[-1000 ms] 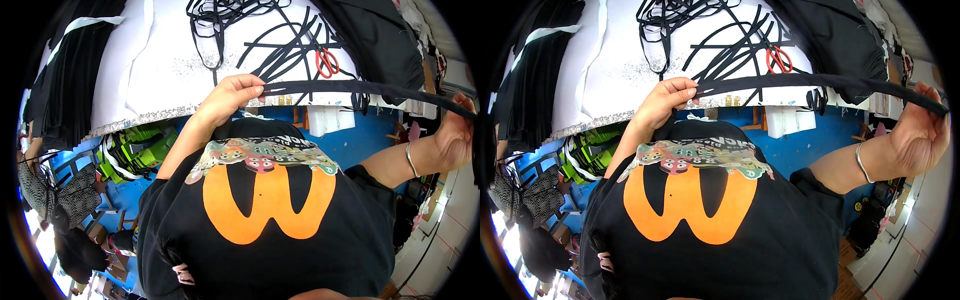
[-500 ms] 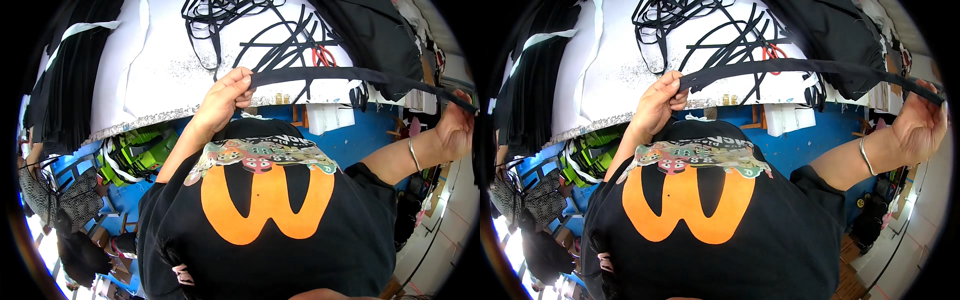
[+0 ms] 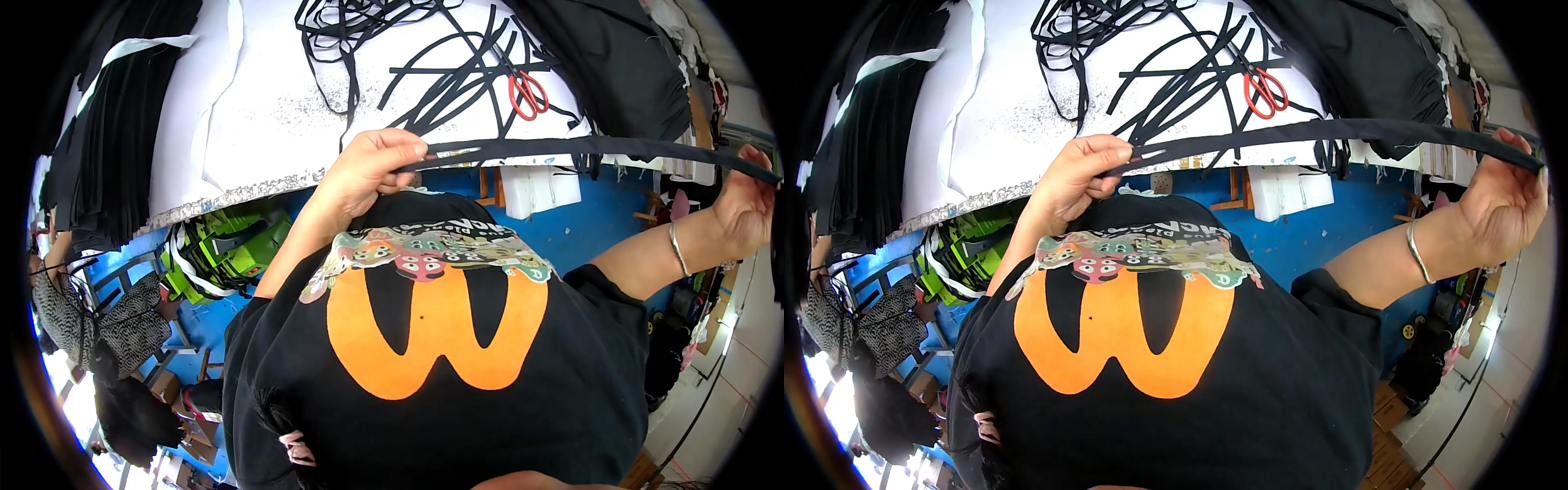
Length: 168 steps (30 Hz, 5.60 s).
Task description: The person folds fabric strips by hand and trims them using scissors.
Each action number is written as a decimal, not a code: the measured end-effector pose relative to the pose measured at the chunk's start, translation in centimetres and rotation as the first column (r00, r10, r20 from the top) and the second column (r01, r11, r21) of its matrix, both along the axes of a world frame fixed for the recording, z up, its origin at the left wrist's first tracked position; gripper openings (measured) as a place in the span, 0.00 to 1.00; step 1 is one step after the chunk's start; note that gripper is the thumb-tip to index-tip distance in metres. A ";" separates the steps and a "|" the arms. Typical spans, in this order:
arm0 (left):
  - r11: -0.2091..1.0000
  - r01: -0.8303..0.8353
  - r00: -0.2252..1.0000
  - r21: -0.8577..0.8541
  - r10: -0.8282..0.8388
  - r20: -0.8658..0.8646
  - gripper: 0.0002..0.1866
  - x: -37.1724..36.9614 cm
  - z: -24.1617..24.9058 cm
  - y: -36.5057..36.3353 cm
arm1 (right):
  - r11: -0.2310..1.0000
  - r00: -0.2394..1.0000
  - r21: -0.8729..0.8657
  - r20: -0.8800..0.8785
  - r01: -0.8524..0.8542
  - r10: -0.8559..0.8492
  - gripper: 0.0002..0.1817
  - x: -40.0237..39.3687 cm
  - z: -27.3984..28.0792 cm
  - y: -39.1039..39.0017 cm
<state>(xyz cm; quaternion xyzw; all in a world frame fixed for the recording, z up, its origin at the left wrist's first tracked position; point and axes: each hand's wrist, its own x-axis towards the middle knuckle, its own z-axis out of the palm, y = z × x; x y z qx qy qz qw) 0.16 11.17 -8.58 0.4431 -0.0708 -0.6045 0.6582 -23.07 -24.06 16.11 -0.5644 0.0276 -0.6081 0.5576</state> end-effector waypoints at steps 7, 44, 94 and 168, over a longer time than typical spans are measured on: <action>0.937 0.295 0.940 -0.188 -0.250 0.230 0.05 -0.2 0.1 1.1 | 0.996 0.996 0.081 0.078 -0.048 0.041 0.11 -1.1 0.9 -1.5; 0.869 0.253 0.828 -0.426 0.033 0.560 0.12 0.5 8.8 -6.4 | 0.980 0.927 -0.160 -0.372 -0.114 0.047 0.01 15.1 -10.3 16.2; 0.967 -0.234 0.883 0.101 0.168 0.438 0.09 5.8 0.3 0.5 | 0.877 0.966 0.410 -0.171 0.251 -0.196 0.05 8.7 -12.7 -1.0; 0.894 -0.384 0.690 -0.230 0.443 0.573 0.05 6.4 -0.9 4.1 | 0.603 0.719 0.391 0.363 -0.695 0.593 0.05 8.6 -8.4 2.1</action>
